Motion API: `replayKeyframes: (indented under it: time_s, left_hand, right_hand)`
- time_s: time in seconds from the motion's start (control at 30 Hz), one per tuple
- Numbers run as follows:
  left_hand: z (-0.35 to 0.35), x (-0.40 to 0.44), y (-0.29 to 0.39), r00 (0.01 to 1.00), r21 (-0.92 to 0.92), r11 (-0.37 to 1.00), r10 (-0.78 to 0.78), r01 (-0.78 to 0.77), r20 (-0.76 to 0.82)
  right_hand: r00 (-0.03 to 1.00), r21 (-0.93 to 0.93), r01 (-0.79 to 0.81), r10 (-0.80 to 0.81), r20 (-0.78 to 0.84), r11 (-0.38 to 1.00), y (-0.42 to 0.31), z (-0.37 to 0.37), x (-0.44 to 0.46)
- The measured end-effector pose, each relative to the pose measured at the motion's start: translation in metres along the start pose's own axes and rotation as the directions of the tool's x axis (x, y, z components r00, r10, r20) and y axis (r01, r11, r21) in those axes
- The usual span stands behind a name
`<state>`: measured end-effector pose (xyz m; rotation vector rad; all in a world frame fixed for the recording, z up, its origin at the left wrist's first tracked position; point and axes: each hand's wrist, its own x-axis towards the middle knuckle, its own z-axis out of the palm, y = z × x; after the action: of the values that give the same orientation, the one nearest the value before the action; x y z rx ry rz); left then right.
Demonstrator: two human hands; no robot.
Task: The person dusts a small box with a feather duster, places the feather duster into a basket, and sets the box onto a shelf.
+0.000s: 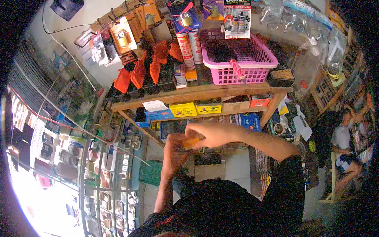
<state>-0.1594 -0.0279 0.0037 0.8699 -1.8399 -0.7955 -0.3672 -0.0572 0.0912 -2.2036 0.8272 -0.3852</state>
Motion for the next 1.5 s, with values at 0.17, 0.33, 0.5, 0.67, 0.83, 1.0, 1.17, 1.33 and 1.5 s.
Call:
replayKeyframes:
  time_s: [0.17,0.33,0.5,0.67,0.83,1.0,1.17,1.33,1.5]
  left_hand:
    - [0.006,0.003,-0.017,0.982,-0.048,0.994,-0.105,0.098,-0.154]
    - [0.006,-0.021,-0.06,0.97,0.026,0.971,-0.237,0.239,-0.055]
    - [0.012,-0.038,-0.069,0.97,0.041,0.969,-0.245,0.244,0.001]
    - [0.023,-0.053,-0.081,0.947,0.065,0.949,-0.314,0.309,0.068]
    - [0.015,-0.063,-0.076,0.97,0.147,0.961,-0.241,0.236,0.019]
    - [0.006,-0.078,-0.08,0.931,0.088,0.927,-0.364,0.363,-0.007]
    - [0.001,-0.085,-0.078,0.908,0.047,0.908,-0.418,0.417,0.002]
    - [0.001,-0.087,-0.084,0.895,0.052,0.895,-0.445,0.444,0.017]
    - [0.007,-0.089,-0.09,0.886,0.044,0.886,-0.463,0.461,0.026]
  right_hand:
    - [0.927,-0.124,-0.103,0.05,-0.371,0.987,0.043,-0.015,0.027]
    - [0.791,-0.367,-0.391,0.104,-0.603,0.844,0.08,-0.043,0.049]
    - [0.699,-0.455,-0.451,-0.013,-0.715,0.768,0.093,-0.058,0.088]
    - [0.664,-0.524,-0.493,-0.089,-0.743,0.694,0.119,-0.082,0.135]
    - [0.615,-0.627,-0.516,-0.257,-0.746,0.584,0.155,-0.103,0.166]
    - [0.61,-0.396,-0.419,-0.069,-0.789,0.817,0.184,-0.11,0.183]
    - [0.729,-0.448,-0.498,0.079,-0.679,0.742,0.196,-0.118,0.186]
    - [0.626,-0.193,-0.522,0.218,-0.749,0.831,0.198,-0.117,0.19]
    - [0.522,0.103,-0.172,0.179,-0.834,0.98,0.21,-0.104,0.189]
